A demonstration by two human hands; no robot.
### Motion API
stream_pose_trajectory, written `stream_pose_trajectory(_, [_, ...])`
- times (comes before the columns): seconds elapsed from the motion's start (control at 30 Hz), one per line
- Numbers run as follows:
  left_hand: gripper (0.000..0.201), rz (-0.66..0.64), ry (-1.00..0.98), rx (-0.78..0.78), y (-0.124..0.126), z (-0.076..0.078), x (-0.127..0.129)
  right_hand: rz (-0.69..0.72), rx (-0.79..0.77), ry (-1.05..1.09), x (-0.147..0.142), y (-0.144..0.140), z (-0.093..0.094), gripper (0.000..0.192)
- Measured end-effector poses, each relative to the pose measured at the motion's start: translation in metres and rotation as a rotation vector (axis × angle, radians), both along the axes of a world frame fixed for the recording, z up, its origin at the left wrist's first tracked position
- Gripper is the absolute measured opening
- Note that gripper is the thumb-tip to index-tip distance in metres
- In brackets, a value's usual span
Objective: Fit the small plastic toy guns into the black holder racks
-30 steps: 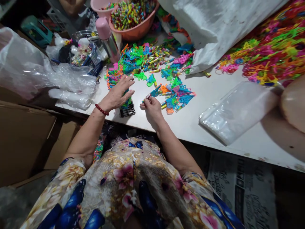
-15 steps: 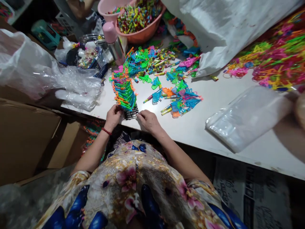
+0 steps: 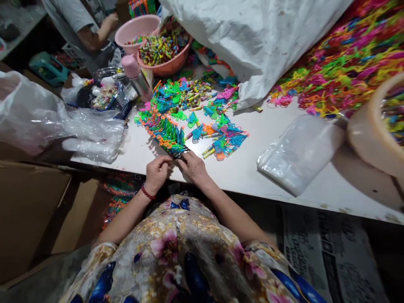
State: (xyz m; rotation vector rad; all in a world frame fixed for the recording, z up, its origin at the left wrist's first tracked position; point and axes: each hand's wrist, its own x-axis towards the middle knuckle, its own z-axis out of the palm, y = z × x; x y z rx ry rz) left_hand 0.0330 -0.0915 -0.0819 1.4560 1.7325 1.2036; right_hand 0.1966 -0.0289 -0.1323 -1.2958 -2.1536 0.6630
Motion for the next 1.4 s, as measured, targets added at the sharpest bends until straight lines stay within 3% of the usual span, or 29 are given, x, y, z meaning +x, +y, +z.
stream_pose_trajectory(0.07, [0.023, 0.027, 0.272, 0.288, 0.010, 0.020, -0.018, 0.006, 0.012, 0.004, 0.000, 0.003, -0.001, 0.019])
stream_pose_trajectory(0.13, [0.041, -0.083, 0.521, 0.489, 0.027, 0.039, -0.038, 0.027, 0.015, -0.006, -0.004, 0.005, 0.000, 0.017])
stream_pose_trajectory(0.2, [0.056, -0.311, 0.706, 0.491, 0.046, 0.051, -0.056, 0.059, 0.006, -0.031, -0.009, 0.006, 0.002, 0.018])
stream_pose_trajectory(0.27, [0.058, -0.503, 0.792, 0.430, 0.064, 0.056, -0.068, 0.072, -0.007, -0.064, -0.015, 0.007, 0.005, 0.020])
stream_pose_trajectory(0.33, [0.051, -0.585, 0.832, 0.381, 0.076, 0.054, -0.072, 0.069, -0.014, -0.090, -0.018, 0.008, 0.007, 0.021])
stream_pose_trajectory(0.5, [0.042, -0.490, 0.877, 0.357, 0.073, 0.043, -0.061, 0.039, -0.010, -0.081, -0.010, 0.014, 0.007, 0.017])
stream_pose_trajectory(0.63, [0.036, -0.426, 0.927, 0.373, 0.065, 0.043, -0.049, 0.025, -0.056, -0.036, 0.001, 0.019, 0.005, 0.014])
stream_pose_trajectory(0.83, [0.031, -0.584, 0.950, 0.360, 0.074, 0.052, -0.049, 0.050, -0.033, -0.075, -0.003, 0.020, 0.001, 0.013])
stream_pose_trajectory(1.03, [0.042, -0.589, 0.938, 0.415, 0.071, 0.060, -0.043, 0.025, 0.011, -0.172, -0.011, 0.014, 0.002, 0.016])
stream_pose_trajectory(1.2, [0.028, -0.607, 0.847, 0.407, 0.070, 0.055, -0.034, 0.093, 0.028, -0.131, -0.006, 0.019, -0.004, 0.015])
stream_pose_trajectory(1.4, [0.027, -0.593, 0.853, 0.443, 0.074, 0.050, -0.034, 0.141, 0.030, -0.009, 0.001, 0.023, -0.013, 0.015])
